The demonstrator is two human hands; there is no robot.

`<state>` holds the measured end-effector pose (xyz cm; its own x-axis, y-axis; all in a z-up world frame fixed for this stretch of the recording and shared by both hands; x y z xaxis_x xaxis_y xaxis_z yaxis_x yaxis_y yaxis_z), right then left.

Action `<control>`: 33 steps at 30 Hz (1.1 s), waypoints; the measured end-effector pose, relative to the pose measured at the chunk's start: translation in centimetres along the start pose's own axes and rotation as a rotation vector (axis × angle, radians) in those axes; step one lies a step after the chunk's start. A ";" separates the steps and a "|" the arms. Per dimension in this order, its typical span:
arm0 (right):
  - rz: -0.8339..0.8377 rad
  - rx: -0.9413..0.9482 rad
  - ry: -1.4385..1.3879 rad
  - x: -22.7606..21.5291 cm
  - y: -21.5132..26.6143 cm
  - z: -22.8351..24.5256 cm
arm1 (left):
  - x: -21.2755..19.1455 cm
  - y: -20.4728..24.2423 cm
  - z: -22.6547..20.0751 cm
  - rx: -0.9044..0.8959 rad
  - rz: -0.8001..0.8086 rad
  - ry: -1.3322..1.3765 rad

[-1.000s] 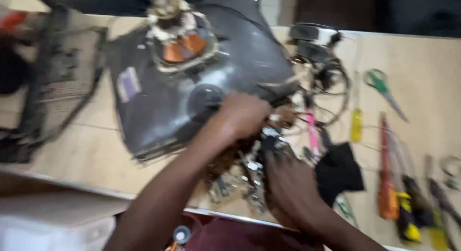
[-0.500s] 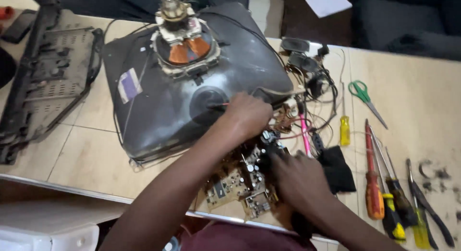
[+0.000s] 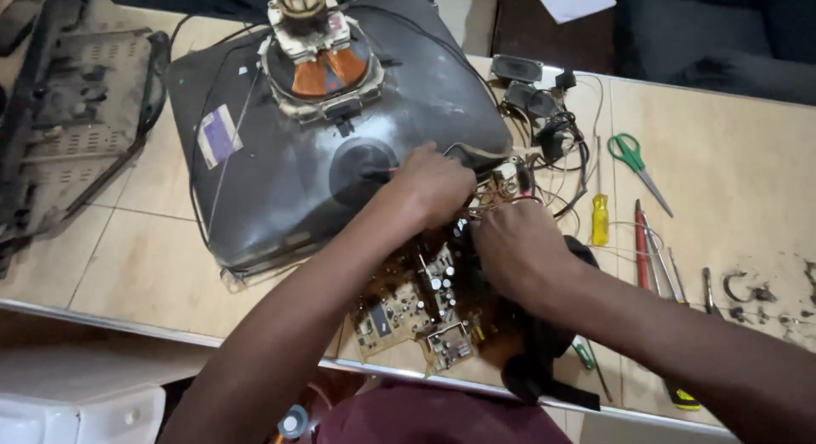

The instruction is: Cleaning and inspecting a circuit board from a television using a cloth and a screwdriver.

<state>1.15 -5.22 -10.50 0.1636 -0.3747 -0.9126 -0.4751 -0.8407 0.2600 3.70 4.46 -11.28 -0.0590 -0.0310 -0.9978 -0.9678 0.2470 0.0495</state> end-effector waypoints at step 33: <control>-0.404 -0.290 -0.078 -0.7 0.9 0.2 | -2.0 0.8 0.7 -0.043 0.181 0.081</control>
<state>0.44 -5.65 -9.69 0.2143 0.0241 -0.9765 -0.1258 -0.9907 -0.0521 3.19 5.37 -9.28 -0.2504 -0.0683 -0.9657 -0.9490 0.2144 0.2310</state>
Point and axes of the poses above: each hand's wrist, its own y-axis away from the middle knuckle, its own x-axis out of the palm, z = x × y, the point moved 6 cm from there along -y, towards the middle knuckle, and after that the axes turned 3 degrees about -y, right-handed, at the moved point
